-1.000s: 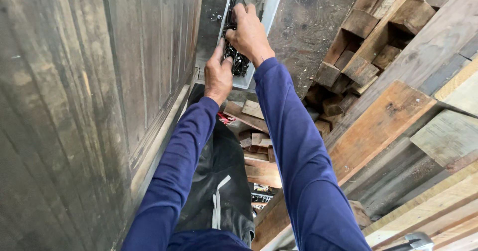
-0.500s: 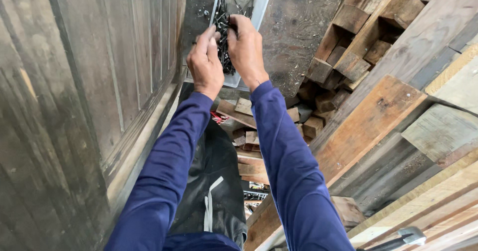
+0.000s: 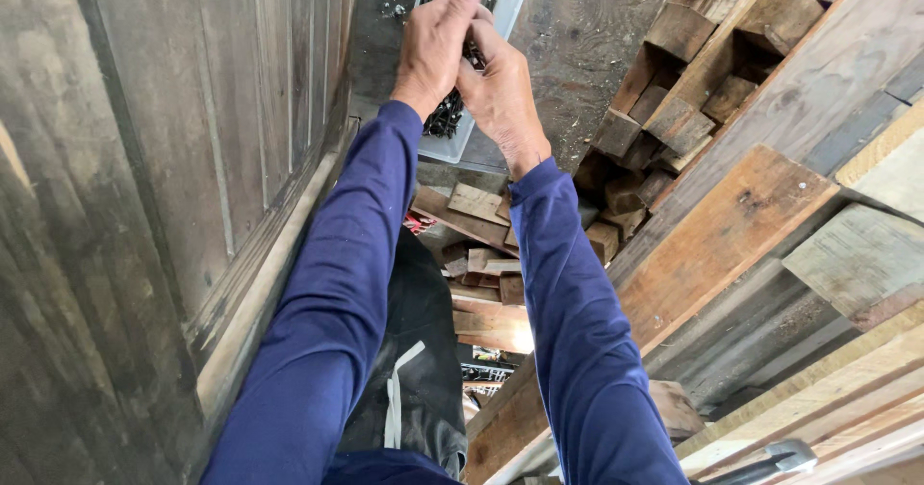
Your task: The person repairs a wooden pallet by hammering nails into the wooden slats and blocks, occasionally picking up new nails from a container.
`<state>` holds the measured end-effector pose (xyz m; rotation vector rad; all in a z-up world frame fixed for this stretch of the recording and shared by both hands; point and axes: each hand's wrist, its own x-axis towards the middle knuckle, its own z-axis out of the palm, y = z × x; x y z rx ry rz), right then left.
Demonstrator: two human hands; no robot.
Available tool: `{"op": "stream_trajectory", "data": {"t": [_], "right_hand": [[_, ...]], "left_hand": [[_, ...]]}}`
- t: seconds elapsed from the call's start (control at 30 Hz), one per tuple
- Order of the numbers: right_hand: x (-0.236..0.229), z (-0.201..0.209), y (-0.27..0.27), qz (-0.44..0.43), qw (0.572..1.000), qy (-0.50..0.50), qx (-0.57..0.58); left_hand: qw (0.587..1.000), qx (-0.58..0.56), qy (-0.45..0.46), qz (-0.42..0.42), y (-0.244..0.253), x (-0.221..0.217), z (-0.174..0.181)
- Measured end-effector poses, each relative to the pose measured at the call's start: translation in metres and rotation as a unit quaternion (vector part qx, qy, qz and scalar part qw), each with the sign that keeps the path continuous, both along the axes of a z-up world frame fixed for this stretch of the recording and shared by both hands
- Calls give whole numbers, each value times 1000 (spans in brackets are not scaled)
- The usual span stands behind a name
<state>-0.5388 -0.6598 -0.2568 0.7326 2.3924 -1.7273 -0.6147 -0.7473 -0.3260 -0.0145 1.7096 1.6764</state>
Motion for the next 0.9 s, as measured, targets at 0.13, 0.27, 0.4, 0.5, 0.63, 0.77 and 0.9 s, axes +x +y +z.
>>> {"op": "stream_trajectory", "data": {"t": [0.13, 0.27, 0.4, 0.5, 0.63, 0.77, 0.9], "right_hand": [[-5, 20, -6, 38, 998, 48, 28], [-6, 46, -5, 29, 994, 108, 8], [5, 50, -3, 27, 992, 116, 31], [16, 42, -2, -28, 989, 142, -36], [31, 28, -4, -217, 942, 169, -193], [40, 7, -4, -371, 869, 219, -243], [48, 2, -23, -305, 932, 104, -164]], "left_hand": [[983, 56, -147, 98, -5, 2, -4], [957, 123, -205, 167, -2, -2, -2], [929, 191, -247, 198, -3, 6, -7], [904, 197, -311, 216, -4, 9, -5], [864, 217, -379, 252, 1, 10, -9], [780, 329, -479, 230, -1, 10, -11], [770, 407, -458, 180, -5, 13, 3]]}}
